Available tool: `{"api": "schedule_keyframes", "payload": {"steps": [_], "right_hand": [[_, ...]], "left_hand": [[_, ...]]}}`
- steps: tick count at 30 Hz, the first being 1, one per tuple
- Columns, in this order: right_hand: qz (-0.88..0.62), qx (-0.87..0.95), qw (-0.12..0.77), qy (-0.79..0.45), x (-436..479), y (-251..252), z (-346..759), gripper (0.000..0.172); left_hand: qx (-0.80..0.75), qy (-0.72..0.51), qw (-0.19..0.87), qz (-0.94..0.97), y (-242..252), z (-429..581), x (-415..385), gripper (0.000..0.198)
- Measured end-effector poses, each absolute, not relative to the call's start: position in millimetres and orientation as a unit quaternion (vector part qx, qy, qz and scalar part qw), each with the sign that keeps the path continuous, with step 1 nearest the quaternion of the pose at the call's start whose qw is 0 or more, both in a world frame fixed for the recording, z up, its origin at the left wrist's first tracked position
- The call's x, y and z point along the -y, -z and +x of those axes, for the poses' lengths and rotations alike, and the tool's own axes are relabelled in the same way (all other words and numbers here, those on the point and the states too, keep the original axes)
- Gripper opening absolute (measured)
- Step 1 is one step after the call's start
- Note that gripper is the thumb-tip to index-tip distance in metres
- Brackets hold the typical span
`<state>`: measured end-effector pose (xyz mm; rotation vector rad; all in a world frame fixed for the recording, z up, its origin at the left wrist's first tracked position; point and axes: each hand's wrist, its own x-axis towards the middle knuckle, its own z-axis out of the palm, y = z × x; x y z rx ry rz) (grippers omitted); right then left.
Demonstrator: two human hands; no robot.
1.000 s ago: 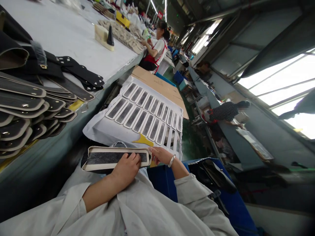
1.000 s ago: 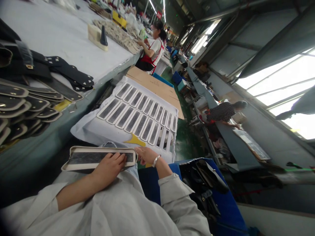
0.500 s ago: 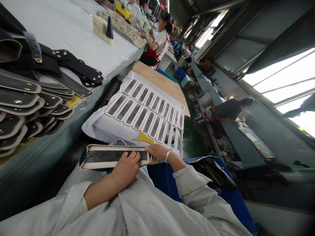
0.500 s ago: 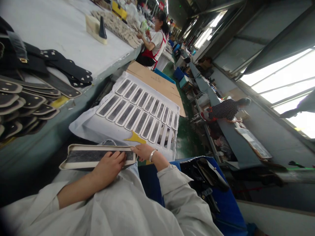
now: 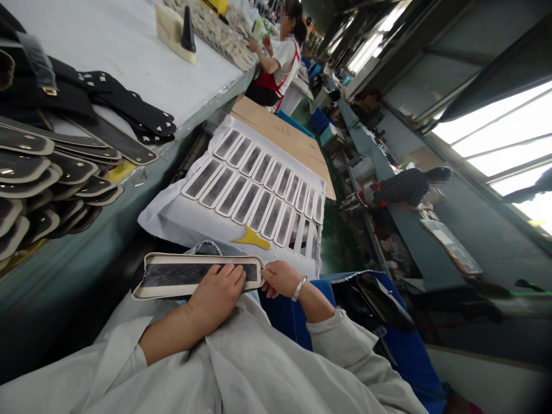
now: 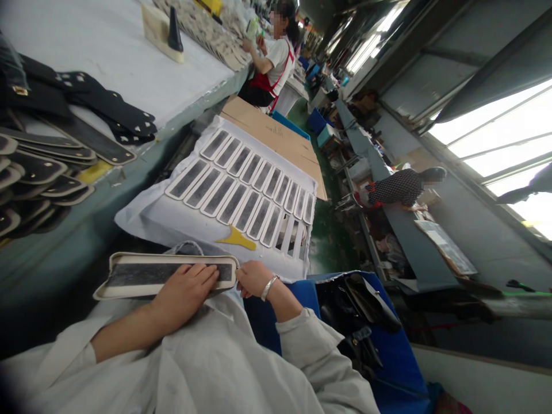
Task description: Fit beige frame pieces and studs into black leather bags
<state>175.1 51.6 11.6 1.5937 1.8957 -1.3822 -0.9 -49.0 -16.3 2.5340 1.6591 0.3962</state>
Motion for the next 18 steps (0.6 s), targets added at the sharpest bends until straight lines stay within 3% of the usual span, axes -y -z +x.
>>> {"api": "schedule_keyframes", "payload": {"steps": [6, 13, 18], "right_hand": [[0.557, -0.657, 0.136, 0.490, -48, -6, 176, 0.029], [0.551, -0.652, 0.137, 0.502, -58, -11, 178, 0.030], [0.516, -0.612, 0.145, 0.582, -71, -10, 185, 0.048]], "left_hand": [[-0.550, -0.132, 0.063, 0.822, 12, -2, 42, 0.044], [-0.546, -0.086, 0.053, 0.832, 8, 7, 35, 0.029], [-0.552, -0.080, 0.060, 0.828, 6, 7, 35, 0.026]]}}
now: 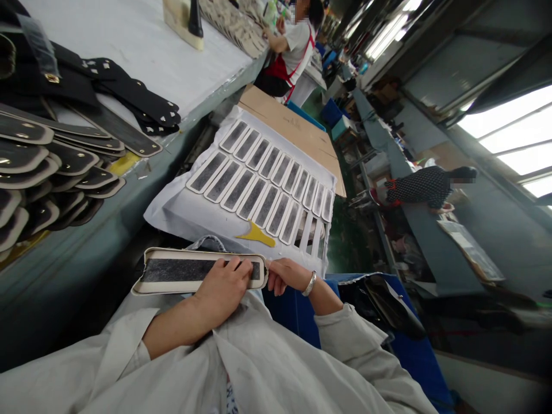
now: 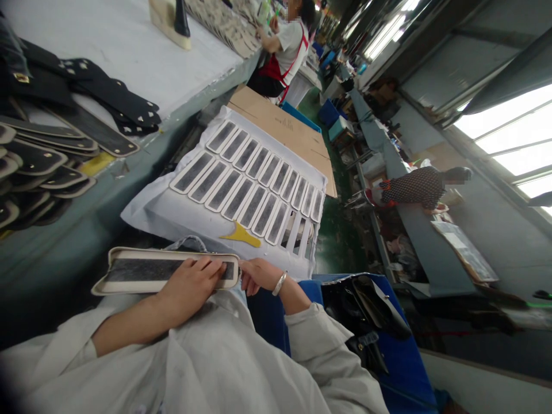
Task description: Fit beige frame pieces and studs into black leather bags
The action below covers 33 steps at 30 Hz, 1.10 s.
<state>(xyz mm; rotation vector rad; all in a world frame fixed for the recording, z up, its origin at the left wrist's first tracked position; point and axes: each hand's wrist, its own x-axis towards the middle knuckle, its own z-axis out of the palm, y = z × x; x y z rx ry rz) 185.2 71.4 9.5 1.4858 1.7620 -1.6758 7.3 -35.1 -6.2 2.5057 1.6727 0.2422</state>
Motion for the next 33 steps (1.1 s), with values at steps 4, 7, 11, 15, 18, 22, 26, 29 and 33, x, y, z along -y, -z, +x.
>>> {"api": "schedule_keyframes", "payload": {"steps": [4, 7, 11, 15, 18, 22, 26, 29, 33], "right_hand": [[0.485, -0.541, 0.118, 0.677, -79, 1, 197, 0.046], [0.444, -0.516, 0.091, 0.727, -83, 12, 206, 0.044], [0.410, -0.490, 0.079, 0.765, -86, 27, 215, 0.051], [0.416, -0.500, 0.069, 0.756, -85, 34, 213, 0.053], [0.443, -0.534, 0.070, 0.717, -81, 28, 206, 0.049], [0.506, -0.575, 0.092, 0.636, -76, 12, 192, 0.040], [0.535, -0.584, 0.123, 0.598, -75, -2, 182, 0.034], [0.556, -0.566, 0.121, 0.597, -72, -8, 181, 0.033], [0.556, -0.539, 0.104, 0.624, -68, -8, 185, 0.032]], "left_hand": [[-0.559, -0.075, 0.061, 0.823, 6, 7, 34, 0.029], [-0.562, -0.072, 0.062, 0.822, 6, 7, 34, 0.032], [-0.568, -0.067, 0.074, 0.817, 5, 7, 33, 0.033], [-0.569, -0.063, 0.078, 0.816, 4, 9, 31, 0.033], [-0.571, -0.056, 0.077, 0.816, 5, 8, 31, 0.035], [-0.566, -0.050, 0.079, 0.819, 8, 9, 30, 0.036], [-0.581, -0.067, 0.092, 0.806, 5, 15, 29, 0.039], [-0.561, -0.124, 0.205, 0.792, -4, 0, 32, 0.050], [-0.595, -0.309, 0.412, 0.617, -10, -71, 53, 0.047]]}}
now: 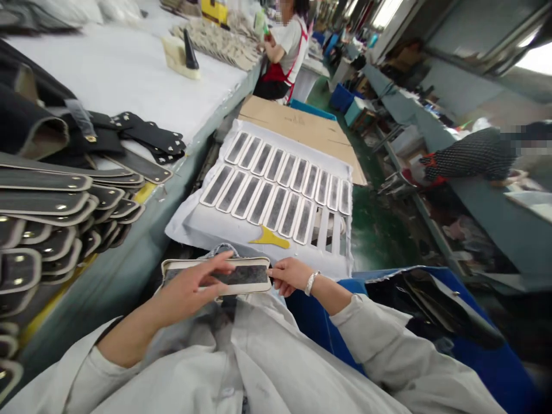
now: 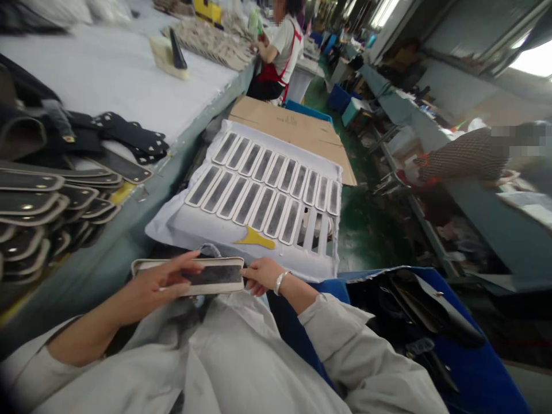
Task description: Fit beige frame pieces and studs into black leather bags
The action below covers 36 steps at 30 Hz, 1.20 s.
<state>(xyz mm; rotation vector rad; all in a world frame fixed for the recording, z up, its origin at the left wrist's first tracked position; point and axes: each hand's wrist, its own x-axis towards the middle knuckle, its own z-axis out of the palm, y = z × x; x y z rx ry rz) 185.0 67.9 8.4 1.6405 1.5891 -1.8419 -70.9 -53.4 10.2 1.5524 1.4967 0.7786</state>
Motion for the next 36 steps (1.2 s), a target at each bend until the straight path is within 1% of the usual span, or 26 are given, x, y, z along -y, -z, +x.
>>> {"api": "schedule_keyframes", "payload": {"steps": [1, 2, 3, 4, 6, 8, 9, 11, 14, 19, 23, 25, 30, 31, 33, 34, 36], "right_hand": [[0.555, -0.536, 0.100, 0.628, -68, -8, 186, 0.033], [0.556, -0.534, 0.099, 0.629, -68, -6, 186, 0.033], [0.559, -0.531, 0.099, 0.630, -70, -5, 186, 0.033], [0.559, -0.529, 0.103, 0.630, -71, -4, 186, 0.032], [0.553, -0.524, 0.113, 0.638, -75, -2, 185, 0.031], [0.545, -0.520, 0.125, 0.646, -79, -3, 184, 0.031], [0.542, -0.520, 0.133, 0.647, -80, -4, 185, 0.032], [0.541, -0.525, 0.156, 0.638, -82, -6, 186, 0.035], [0.539, -0.541, 0.196, 0.615, -83, -7, 186, 0.037], [0.542, -0.539, 0.233, 0.601, -86, -10, 179, 0.034], [0.550, -0.526, 0.228, 0.607, -89, -16, 170, 0.033], [0.551, -0.520, 0.211, 0.618, -88, -16, 167, 0.030], [0.569, -0.527, 0.126, 0.619, -76, -5, 177, 0.030], [0.565, -0.535, 0.117, 0.618, -74, -2, 180, 0.032], [0.548, -0.569, 0.111, 0.603, -74, 1, 188, 0.033], [0.538, -0.602, 0.103, 0.581, -75, 2, 192, 0.034], [0.517, -0.690, 0.058, 0.504, -80, 1, 197, 0.037]], "left_hand": [[-0.645, -0.374, 0.398, 0.535, -10, -93, 62, 0.038], [-0.691, -0.436, 0.359, 0.451, -8, -114, 70, 0.030], [-0.720, -0.483, 0.322, 0.381, -5, -133, 79, 0.025], [-0.731, -0.500, 0.325, 0.330, -1, -148, 86, 0.024], [-0.718, -0.480, 0.423, 0.275, 10, -166, 97, 0.027], [-0.673, -0.449, 0.532, 0.251, 23, -168, 100, 0.032], [-0.648, -0.443, 0.569, 0.246, 29, -166, 100, 0.035], [-0.614, -0.439, 0.610, 0.243, 36, -159, 95, 0.041], [-0.615, -0.402, 0.625, 0.263, 36, -155, 89, 0.043], [-0.655, -0.310, 0.598, 0.342, 26, -164, 80, 0.040], [-0.667, -0.289, 0.576, 0.373, 23, -168, 75, 0.037], [-0.669, -0.294, 0.570, 0.376, 23, -167, 74, 0.037], [-0.658, -0.289, 0.580, 0.384, 31, -172, 77, 0.041], [-0.664, -0.274, 0.566, 0.405, 32, -174, 76, 0.039], [-0.681, -0.245, 0.507, 0.468, 29, -177, 72, 0.033], [-0.685, -0.233, 0.466, 0.509, 25, -175, 68, 0.036], [-0.674, -0.211, 0.385, 0.595, 14, -163, 54, 0.053]]}}
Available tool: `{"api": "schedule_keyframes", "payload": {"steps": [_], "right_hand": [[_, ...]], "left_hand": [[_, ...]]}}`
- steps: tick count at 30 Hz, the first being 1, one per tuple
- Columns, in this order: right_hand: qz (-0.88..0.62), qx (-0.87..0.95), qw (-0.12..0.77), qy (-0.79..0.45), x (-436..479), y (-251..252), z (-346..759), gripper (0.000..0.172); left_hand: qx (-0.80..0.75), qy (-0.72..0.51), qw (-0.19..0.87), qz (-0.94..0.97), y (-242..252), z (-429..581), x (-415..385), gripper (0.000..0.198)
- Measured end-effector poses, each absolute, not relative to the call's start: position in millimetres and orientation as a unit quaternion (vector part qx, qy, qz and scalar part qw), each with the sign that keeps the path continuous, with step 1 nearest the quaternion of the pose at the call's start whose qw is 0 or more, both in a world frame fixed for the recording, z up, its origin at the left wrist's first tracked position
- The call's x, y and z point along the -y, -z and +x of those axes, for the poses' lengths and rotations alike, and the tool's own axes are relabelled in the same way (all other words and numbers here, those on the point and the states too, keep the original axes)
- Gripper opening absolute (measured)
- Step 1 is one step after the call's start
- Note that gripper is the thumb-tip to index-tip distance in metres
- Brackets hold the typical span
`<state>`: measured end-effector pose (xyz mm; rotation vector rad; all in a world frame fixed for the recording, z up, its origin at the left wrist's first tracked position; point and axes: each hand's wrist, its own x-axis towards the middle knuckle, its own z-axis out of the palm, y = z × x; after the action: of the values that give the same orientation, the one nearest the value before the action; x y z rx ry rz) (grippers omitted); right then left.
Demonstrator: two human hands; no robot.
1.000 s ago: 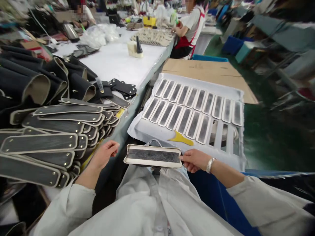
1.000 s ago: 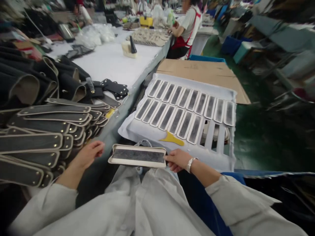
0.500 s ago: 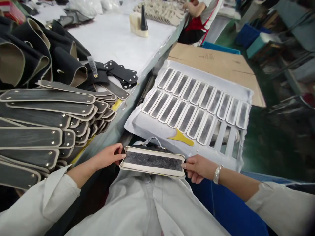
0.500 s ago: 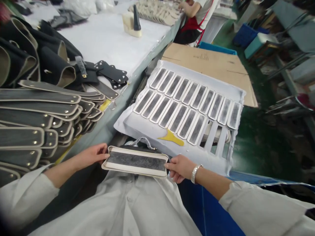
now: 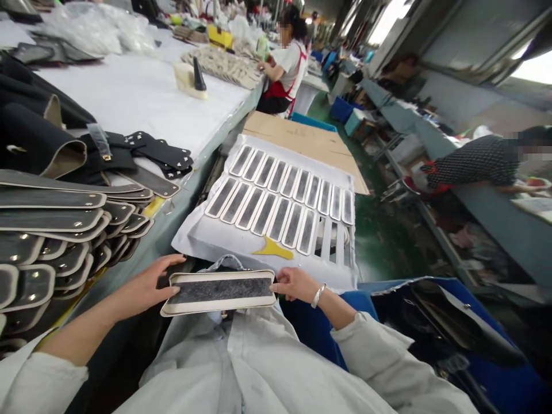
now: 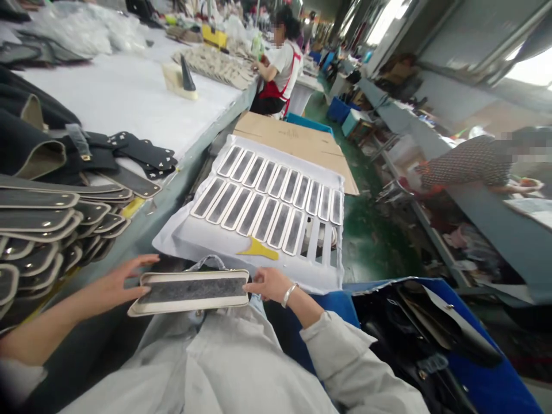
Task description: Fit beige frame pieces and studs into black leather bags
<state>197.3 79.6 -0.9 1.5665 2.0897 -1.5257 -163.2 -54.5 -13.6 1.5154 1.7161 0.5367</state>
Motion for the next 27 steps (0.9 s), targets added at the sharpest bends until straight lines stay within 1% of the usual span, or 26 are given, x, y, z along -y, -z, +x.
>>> {"api": "schedule_keyframes", "payload": {"steps": [1, 3, 4, 5, 6, 9, 10, 11, 12, 15, 27], "right_hand": [[0.501, -0.732, 0.023, 0.461, -82, 0, 199, 0.042], [0.450, -0.791, -0.050, 0.411, -85, -3, 198, 0.055], [0.419, -0.808, -0.074, 0.407, -85, -4, 197, 0.057], [0.388, -0.823, -0.087, 0.406, -85, -4, 194, 0.054], [0.361, -0.840, -0.092, 0.395, -84, -5, 192, 0.048], [0.311, -0.900, -0.091, 0.292, -81, -4, 185, 0.018], [0.298, -0.916, -0.088, 0.254, -80, -4, 183, 0.012], [0.286, -0.928, -0.083, 0.223, -79, -4, 182, 0.011], [0.276, -0.937, -0.076, 0.200, -79, -3, 181, 0.014], [0.261, -0.949, -0.058, 0.170, -79, -2, 181, 0.020], [0.242, -0.952, -0.040, 0.182, -80, 8, 185, 0.019]], "left_hand": [[-0.656, -0.193, 0.353, 0.638, 7, -152, 45, 0.057], [-0.599, -0.149, 0.316, 0.720, -4, -121, 23, 0.054], [-0.564, -0.126, 0.317, 0.752, -8, -103, 11, 0.053], [-0.536, -0.107, 0.319, 0.774, -11, -86, -1, 0.051], [-0.511, -0.091, 0.325, 0.791, -13, -71, -12, 0.046], [-0.454, -0.066, 0.348, 0.818, -12, -43, -34, 0.036], [-0.444, -0.063, 0.355, 0.820, -12, -39, -38, 0.035], [-0.440, -0.061, 0.361, 0.820, -11, -38, -40, 0.034], [-0.438, -0.059, 0.366, 0.819, -11, -38, -40, 0.035], [-0.438, -0.055, 0.378, 0.814, -11, -39, -39, 0.036], [-0.448, -0.043, 0.387, 0.805, -6, -32, -34, 0.038]]}}
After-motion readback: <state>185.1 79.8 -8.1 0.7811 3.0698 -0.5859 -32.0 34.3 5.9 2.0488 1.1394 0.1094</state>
